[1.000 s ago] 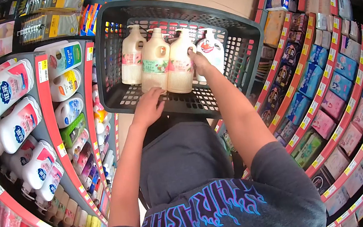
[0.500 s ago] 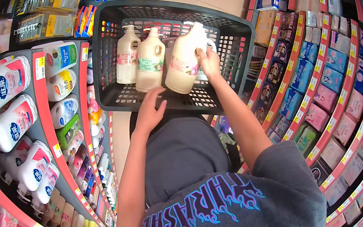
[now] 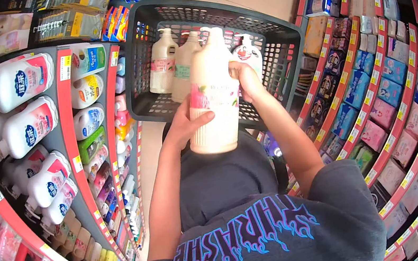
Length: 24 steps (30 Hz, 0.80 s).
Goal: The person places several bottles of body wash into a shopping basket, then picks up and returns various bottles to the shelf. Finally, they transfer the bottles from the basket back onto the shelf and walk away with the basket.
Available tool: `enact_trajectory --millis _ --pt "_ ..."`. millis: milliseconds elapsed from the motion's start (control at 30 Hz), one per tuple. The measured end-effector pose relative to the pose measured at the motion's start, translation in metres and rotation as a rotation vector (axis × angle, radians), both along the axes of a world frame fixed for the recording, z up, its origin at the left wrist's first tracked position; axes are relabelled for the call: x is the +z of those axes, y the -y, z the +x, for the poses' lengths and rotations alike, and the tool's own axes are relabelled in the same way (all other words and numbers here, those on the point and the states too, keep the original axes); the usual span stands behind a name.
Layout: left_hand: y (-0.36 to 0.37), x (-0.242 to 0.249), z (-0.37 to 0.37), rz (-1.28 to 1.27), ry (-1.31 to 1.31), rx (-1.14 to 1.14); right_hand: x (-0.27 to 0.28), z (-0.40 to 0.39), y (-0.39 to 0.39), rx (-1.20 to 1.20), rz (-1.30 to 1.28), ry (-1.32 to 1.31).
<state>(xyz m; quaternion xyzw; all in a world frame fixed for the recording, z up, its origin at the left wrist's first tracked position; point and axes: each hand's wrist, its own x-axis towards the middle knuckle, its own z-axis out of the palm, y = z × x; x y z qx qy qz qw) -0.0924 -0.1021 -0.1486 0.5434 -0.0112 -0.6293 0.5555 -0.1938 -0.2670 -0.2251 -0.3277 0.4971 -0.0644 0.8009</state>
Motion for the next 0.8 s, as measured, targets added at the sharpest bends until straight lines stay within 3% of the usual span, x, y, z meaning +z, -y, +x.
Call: enact_trajectory --millis 33,133,300,400,433,533,633,733,800 --pt "-0.001 0.003 0.001 0.025 -0.104 0.033 0.000 -0.003 -0.006 0.082 -0.021 0.060" --pt "-0.012 0.007 0.004 0.181 -0.226 -0.041 0.031 0.006 -0.024 0.040 0.139 -0.085" --pt "-0.047 -0.003 -0.017 0.251 -0.378 0.145 0.044 0.003 -0.038 0.337 0.006 -0.122" --pt "-0.066 -0.003 -0.025 0.300 -0.438 0.313 0.058 0.017 -0.037 0.286 0.358 -0.116" --pt "-0.071 -0.002 -0.025 0.304 -0.449 0.374 0.056 0.024 -0.043 0.259 0.355 -0.104" --pt "-0.094 -0.009 -0.020 0.354 -0.418 0.416 -0.005 0.035 -0.050 0.448 0.226 -0.149" --pt "-0.117 -0.010 -0.013 0.347 -0.421 0.469 -0.099 0.055 -0.071 0.658 -0.620 -0.547" --pt "-0.130 -0.001 -0.014 0.348 -0.398 0.560 -0.135 0.070 -0.064 0.478 -1.024 -0.663" --pt "-0.142 0.002 -0.016 0.332 -0.397 0.604 -0.183 0.082 -0.050 0.247 -0.581 -0.595"
